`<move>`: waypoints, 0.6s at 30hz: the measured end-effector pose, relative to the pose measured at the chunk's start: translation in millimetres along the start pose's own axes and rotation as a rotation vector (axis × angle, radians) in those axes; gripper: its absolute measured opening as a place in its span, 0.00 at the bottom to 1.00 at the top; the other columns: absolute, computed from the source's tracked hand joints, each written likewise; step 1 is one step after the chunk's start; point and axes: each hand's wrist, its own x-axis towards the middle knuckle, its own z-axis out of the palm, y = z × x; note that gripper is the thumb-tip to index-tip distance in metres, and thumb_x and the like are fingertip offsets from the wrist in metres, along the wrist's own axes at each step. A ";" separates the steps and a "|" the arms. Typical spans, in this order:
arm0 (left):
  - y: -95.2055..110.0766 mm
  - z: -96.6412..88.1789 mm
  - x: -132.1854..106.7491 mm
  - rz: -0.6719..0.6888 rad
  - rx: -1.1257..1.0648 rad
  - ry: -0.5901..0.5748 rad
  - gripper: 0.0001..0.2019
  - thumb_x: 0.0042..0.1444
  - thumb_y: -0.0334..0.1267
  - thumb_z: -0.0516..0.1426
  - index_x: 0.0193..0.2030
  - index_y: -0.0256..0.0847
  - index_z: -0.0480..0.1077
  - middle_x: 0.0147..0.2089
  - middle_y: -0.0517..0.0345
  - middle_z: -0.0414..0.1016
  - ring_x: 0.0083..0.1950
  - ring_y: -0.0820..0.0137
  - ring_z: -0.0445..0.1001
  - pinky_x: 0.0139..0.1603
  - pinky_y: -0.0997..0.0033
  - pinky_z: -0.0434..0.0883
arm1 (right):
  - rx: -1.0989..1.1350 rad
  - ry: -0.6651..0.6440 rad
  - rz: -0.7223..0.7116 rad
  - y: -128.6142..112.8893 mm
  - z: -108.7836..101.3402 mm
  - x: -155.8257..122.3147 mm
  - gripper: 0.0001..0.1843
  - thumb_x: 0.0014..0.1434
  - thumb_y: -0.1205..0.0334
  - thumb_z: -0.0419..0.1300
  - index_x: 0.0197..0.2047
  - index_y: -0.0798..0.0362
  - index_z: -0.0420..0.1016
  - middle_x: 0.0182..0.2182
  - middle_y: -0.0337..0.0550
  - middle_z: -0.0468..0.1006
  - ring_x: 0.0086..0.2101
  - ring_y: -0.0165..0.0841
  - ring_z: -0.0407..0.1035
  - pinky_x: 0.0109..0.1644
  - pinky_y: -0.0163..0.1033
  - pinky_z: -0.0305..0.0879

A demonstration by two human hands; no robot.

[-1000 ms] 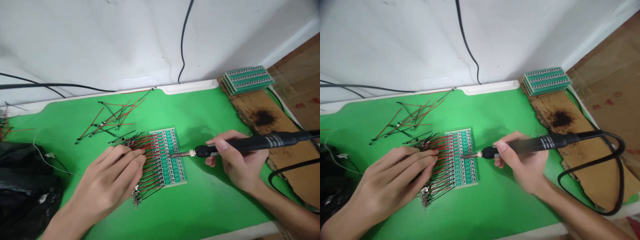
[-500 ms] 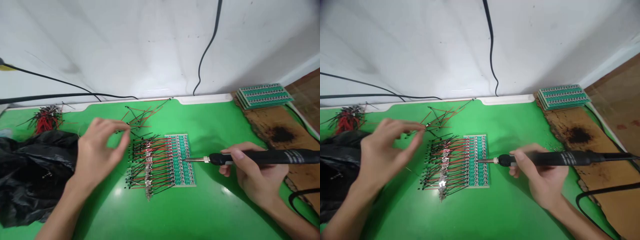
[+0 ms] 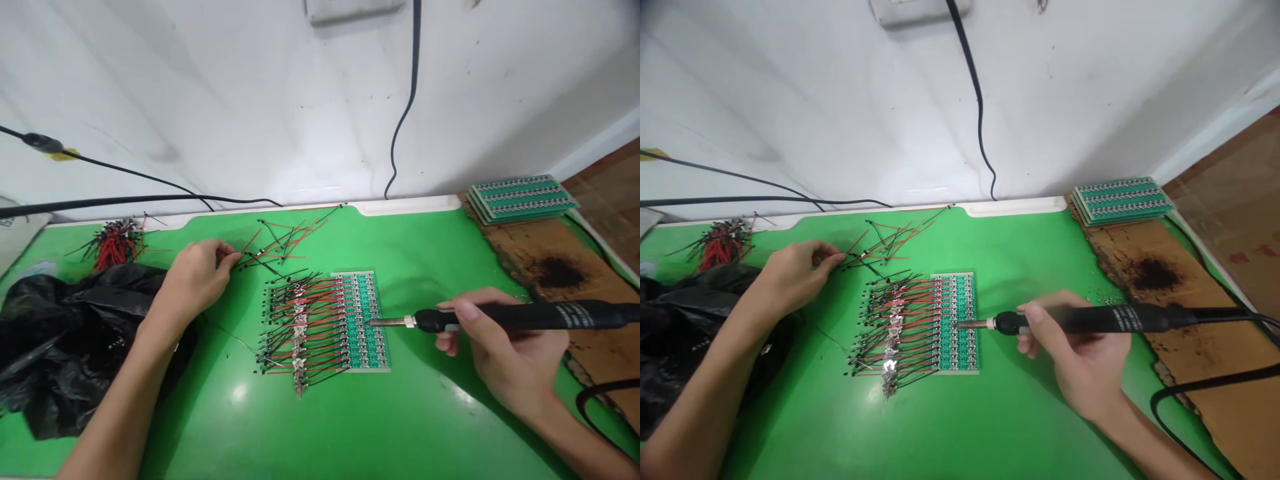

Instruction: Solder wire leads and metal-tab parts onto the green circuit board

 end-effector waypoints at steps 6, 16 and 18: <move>7.5 -27.5 -8.9 -0.052 0.087 0.054 0.14 0.69 0.49 0.59 0.34 0.44 0.74 0.26 0.58 0.73 0.29 0.61 0.74 0.36 0.62 0.69 | 0.035 -0.075 -0.120 4.1 -3.8 7.2 0.10 0.70 0.56 0.76 0.37 0.50 0.89 0.24 0.40 0.84 0.18 0.31 0.76 0.19 0.31 0.75; 78.2 -47.9 -42.3 0.159 -0.294 0.246 0.14 0.67 0.57 0.70 0.48 0.52 0.85 0.42 0.66 0.89 0.35 0.69 0.82 0.38 0.66 0.77 | 0.033 -0.066 -0.107 3.8 -0.3 13.4 0.12 0.69 0.54 0.77 0.35 0.50 0.87 0.21 0.38 0.82 0.17 0.32 0.77 0.17 0.31 0.74; 96.3 -38.4 -54.6 0.472 -0.335 0.130 0.04 0.73 0.45 0.66 0.48 0.55 0.84 0.42 0.69 0.88 0.34 0.72 0.81 0.35 0.66 0.76 | 0.033 -0.062 -0.114 5.2 1.4 12.9 0.13 0.69 0.53 0.77 0.35 0.50 0.87 0.21 0.39 0.82 0.16 0.32 0.76 0.17 0.31 0.75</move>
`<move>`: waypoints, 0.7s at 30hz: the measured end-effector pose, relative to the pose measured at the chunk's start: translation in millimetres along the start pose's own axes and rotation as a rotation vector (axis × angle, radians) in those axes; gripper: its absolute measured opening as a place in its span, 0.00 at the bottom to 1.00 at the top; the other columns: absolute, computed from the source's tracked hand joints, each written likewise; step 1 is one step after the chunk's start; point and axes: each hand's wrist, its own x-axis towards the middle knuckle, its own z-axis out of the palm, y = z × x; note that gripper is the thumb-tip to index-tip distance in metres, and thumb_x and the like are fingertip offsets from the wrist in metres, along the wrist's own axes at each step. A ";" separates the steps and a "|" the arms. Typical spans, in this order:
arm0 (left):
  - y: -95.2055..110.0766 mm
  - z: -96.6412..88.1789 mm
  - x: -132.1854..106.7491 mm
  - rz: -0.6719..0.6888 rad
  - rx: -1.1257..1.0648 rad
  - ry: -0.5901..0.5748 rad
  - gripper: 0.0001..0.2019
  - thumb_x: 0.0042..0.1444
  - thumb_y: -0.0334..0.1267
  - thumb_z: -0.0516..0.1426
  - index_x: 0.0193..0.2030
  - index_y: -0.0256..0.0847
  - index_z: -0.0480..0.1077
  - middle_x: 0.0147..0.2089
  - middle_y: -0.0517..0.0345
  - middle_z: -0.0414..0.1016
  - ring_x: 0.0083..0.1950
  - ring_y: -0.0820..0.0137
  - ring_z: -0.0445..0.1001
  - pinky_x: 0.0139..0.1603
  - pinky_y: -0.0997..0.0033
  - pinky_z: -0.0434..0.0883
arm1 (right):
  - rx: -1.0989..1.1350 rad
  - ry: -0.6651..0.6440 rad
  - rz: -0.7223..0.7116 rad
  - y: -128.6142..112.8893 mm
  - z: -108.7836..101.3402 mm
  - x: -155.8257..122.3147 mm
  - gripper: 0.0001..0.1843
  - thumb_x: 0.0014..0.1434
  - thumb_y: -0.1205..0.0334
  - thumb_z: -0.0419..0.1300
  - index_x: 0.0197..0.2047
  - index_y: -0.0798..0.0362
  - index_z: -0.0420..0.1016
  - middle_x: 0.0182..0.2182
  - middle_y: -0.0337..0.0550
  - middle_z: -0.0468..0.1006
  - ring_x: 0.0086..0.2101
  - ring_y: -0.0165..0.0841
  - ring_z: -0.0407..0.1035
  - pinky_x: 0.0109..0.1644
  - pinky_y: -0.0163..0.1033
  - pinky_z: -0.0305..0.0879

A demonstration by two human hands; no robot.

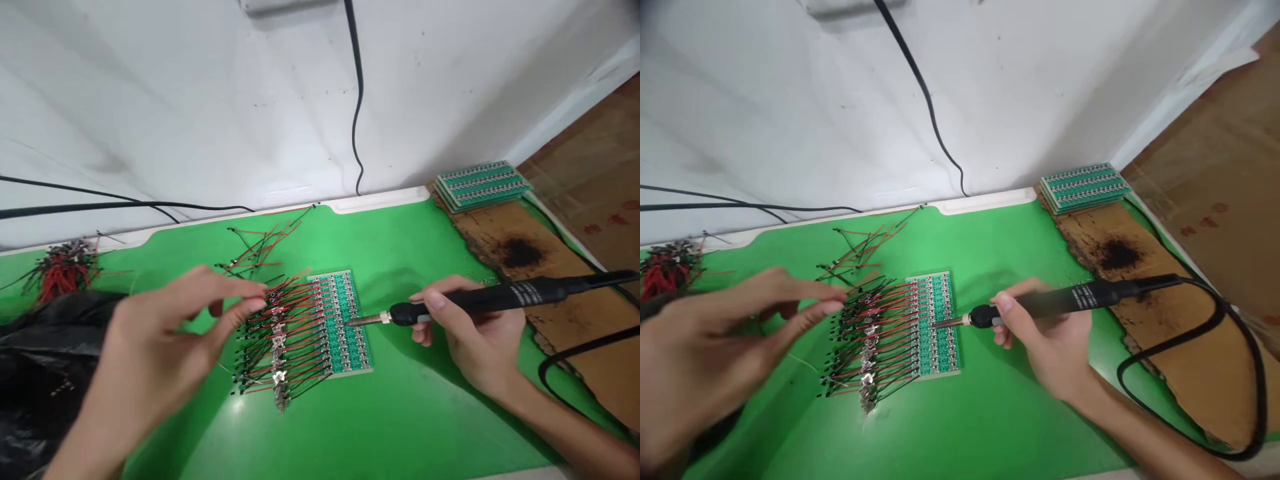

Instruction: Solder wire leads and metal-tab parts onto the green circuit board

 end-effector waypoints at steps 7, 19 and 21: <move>6.8 46.8 -26.8 0.310 -0.033 -0.111 0.14 0.73 0.23 0.61 0.60 0.41 0.77 0.49 0.56 0.86 0.45 0.69 0.80 0.47 0.65 0.79 | 0.007 -0.016 0.011 2.9 2.5 0.2 0.11 0.69 0.53 0.76 0.36 0.48 0.87 0.21 0.38 0.83 0.17 0.33 0.78 0.18 0.31 0.76; 1.6 52.5 -45.9 0.257 0.001 -0.045 0.11 0.71 0.25 0.64 0.56 0.40 0.76 0.47 0.56 0.88 0.45 0.66 0.82 0.47 0.59 0.75 | -0.059 0.027 0.044 5.1 1.6 -2.8 0.11 0.70 0.54 0.76 0.37 0.49 0.87 0.22 0.38 0.83 0.17 0.31 0.76 0.17 0.32 0.74; -0.1 52.4 -45.9 0.261 0.013 -0.051 0.10 0.71 0.25 0.64 0.55 0.39 0.76 0.48 0.55 0.88 0.45 0.66 0.82 0.46 0.59 0.74 | -0.056 0.028 0.043 5.0 1.5 -2.6 0.12 0.70 0.54 0.77 0.36 0.50 0.87 0.22 0.38 0.83 0.16 0.31 0.76 0.17 0.32 0.75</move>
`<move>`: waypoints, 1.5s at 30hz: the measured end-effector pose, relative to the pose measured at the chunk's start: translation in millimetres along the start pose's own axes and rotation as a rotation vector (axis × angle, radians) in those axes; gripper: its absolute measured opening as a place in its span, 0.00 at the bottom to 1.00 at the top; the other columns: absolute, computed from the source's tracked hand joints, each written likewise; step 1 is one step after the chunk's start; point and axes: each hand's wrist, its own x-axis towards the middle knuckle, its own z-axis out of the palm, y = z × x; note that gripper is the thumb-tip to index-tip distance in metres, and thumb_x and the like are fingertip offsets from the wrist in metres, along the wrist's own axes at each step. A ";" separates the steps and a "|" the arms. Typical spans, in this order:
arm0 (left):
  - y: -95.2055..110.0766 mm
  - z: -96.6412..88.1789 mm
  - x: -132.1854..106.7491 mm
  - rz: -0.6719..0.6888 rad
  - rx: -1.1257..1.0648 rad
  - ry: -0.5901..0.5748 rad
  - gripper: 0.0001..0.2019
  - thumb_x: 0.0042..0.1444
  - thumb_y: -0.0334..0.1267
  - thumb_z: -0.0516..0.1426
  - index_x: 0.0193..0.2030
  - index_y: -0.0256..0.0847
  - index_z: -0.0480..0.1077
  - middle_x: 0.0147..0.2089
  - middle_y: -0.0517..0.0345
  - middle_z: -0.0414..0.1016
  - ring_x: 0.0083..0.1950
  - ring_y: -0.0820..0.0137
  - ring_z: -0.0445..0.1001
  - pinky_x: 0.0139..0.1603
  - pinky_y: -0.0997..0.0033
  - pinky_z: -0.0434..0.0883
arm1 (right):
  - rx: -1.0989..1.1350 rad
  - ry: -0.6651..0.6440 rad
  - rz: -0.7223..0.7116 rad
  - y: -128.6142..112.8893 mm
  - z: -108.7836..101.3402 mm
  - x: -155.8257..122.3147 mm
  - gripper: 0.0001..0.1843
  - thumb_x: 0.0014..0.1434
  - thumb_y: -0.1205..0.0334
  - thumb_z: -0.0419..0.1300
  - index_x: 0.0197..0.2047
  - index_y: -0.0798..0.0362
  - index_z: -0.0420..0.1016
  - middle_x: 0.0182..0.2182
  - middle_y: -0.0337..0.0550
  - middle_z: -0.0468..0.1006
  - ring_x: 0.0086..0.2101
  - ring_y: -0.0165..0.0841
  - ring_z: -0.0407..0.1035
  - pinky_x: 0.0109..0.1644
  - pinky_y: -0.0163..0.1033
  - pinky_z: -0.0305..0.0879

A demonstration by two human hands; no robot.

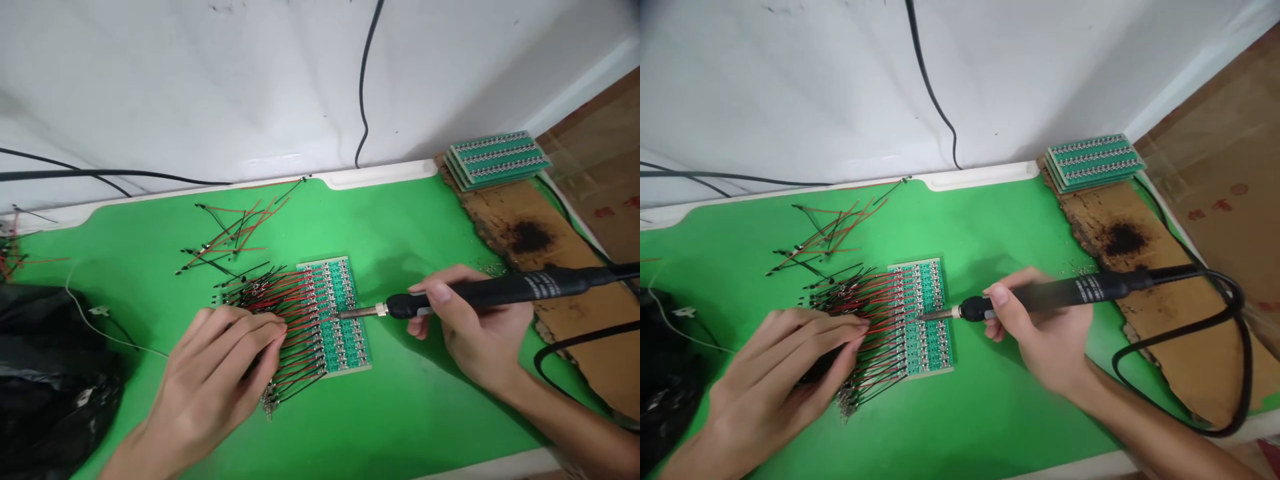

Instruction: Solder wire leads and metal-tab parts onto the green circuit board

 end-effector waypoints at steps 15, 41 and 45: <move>-2.5 2.6 -0.9 0.050 0.069 -0.012 0.08 0.71 0.26 0.65 0.53 0.36 0.77 0.47 0.53 0.89 0.44 0.65 0.82 0.41 0.58 0.69 | 0.007 -0.026 -0.003 -2.9 0.9 1.2 0.09 0.70 0.57 0.76 0.37 0.49 0.89 0.21 0.37 0.83 0.16 0.31 0.77 0.19 0.30 0.77; -3.1 3.0 -3.1 0.063 0.083 -0.025 0.09 0.71 0.25 0.65 0.54 0.37 0.77 0.48 0.52 0.89 0.45 0.63 0.82 0.42 0.58 0.68 | 0.008 -0.013 -0.005 -2.7 2.2 2.2 0.09 0.70 0.57 0.77 0.37 0.49 0.89 0.22 0.37 0.83 0.17 0.31 0.77 0.18 0.30 0.76; -3.5 3.1 -3.3 0.058 0.087 -0.029 0.08 0.72 0.26 0.64 0.55 0.37 0.77 0.48 0.53 0.89 0.45 0.63 0.83 0.42 0.57 0.69 | -0.016 -0.002 -0.016 -3.0 1.6 2.5 0.11 0.69 0.56 0.77 0.36 0.50 0.88 0.22 0.38 0.83 0.16 0.31 0.76 0.18 0.31 0.76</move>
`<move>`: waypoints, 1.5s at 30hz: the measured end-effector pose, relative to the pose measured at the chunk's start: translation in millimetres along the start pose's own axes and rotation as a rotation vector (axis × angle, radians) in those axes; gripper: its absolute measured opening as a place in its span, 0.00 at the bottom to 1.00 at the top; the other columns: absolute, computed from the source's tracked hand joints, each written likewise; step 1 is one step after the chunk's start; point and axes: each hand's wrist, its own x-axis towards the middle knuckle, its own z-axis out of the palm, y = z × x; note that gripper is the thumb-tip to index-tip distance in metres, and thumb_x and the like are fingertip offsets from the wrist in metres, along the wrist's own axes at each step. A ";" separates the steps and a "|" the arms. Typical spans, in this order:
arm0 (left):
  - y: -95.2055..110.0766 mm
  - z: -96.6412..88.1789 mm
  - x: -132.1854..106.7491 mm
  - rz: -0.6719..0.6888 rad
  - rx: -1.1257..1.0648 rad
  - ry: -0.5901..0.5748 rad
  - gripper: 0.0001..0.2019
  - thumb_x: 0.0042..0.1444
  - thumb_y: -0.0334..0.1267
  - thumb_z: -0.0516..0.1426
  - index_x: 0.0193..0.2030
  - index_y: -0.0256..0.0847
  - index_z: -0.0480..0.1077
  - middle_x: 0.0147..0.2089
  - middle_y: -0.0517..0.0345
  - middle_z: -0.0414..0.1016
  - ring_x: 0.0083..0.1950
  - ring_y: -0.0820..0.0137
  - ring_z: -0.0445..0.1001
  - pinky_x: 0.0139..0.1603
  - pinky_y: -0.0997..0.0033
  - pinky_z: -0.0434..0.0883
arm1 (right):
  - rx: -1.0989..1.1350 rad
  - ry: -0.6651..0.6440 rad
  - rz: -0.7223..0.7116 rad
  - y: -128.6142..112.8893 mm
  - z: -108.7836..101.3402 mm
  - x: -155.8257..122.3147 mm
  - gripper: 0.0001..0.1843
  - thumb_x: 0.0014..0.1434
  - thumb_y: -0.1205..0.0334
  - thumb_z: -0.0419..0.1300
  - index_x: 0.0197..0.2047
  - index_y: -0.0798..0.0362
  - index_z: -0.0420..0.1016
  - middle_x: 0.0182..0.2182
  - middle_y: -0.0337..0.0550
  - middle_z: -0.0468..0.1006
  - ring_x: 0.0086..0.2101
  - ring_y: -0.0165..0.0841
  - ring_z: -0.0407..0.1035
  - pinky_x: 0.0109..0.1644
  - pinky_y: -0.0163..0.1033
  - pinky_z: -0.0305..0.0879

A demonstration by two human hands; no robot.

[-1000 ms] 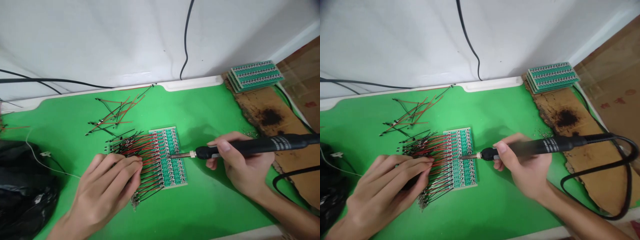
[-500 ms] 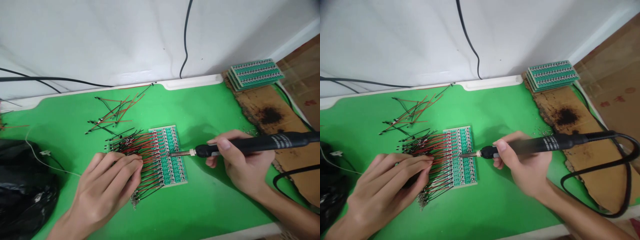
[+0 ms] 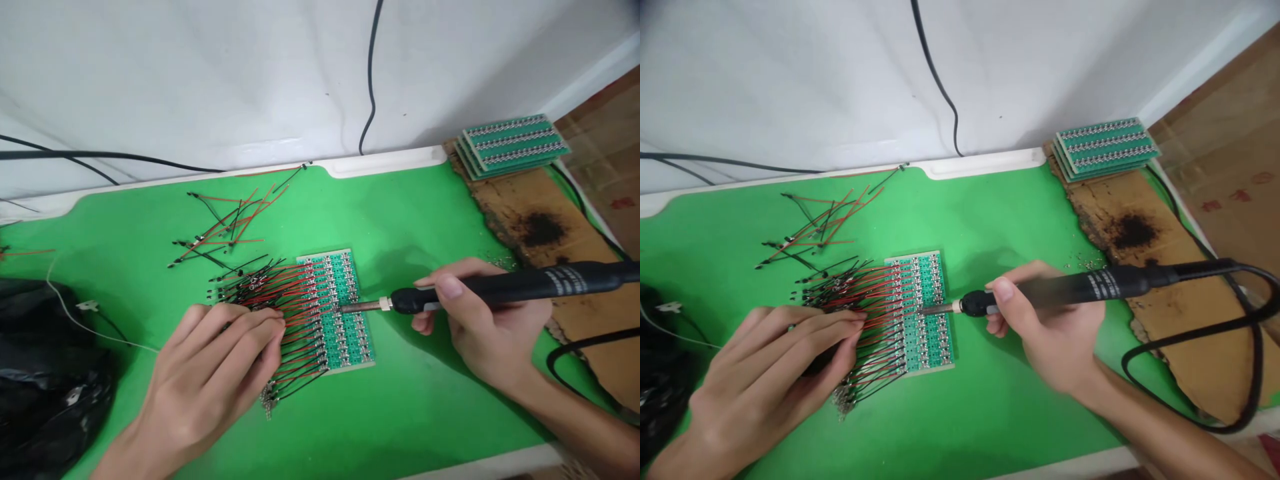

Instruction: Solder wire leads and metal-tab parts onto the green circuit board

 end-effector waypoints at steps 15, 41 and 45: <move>0.4 -0.1 -0.3 -0.022 -0.003 -0.003 0.11 0.70 0.26 0.65 0.56 0.40 0.77 0.48 0.54 0.89 0.44 0.63 0.84 0.41 0.56 0.70 | 0.011 0.013 0.023 -1.8 0.9 -1.6 0.11 0.68 0.56 0.77 0.35 0.50 0.87 0.22 0.38 0.83 0.16 0.32 0.76 0.17 0.32 0.75; 1.0 -1.6 0.9 0.006 0.011 -0.013 0.10 0.70 0.25 0.65 0.55 0.37 0.77 0.48 0.52 0.89 0.45 0.62 0.83 0.44 0.56 0.74 | 0.016 0.024 0.050 -2.3 1.5 -2.7 0.10 0.69 0.55 0.78 0.36 0.47 0.88 0.22 0.39 0.83 0.16 0.33 0.76 0.17 0.34 0.76; 0.7 -0.5 0.6 0.001 0.009 -0.017 0.10 0.70 0.25 0.65 0.55 0.39 0.77 0.48 0.53 0.89 0.45 0.62 0.84 0.44 0.55 0.75 | 0.017 0.014 0.047 -2.4 1.1 -3.0 0.09 0.69 0.55 0.77 0.36 0.46 0.89 0.22 0.38 0.83 0.17 0.33 0.77 0.17 0.33 0.76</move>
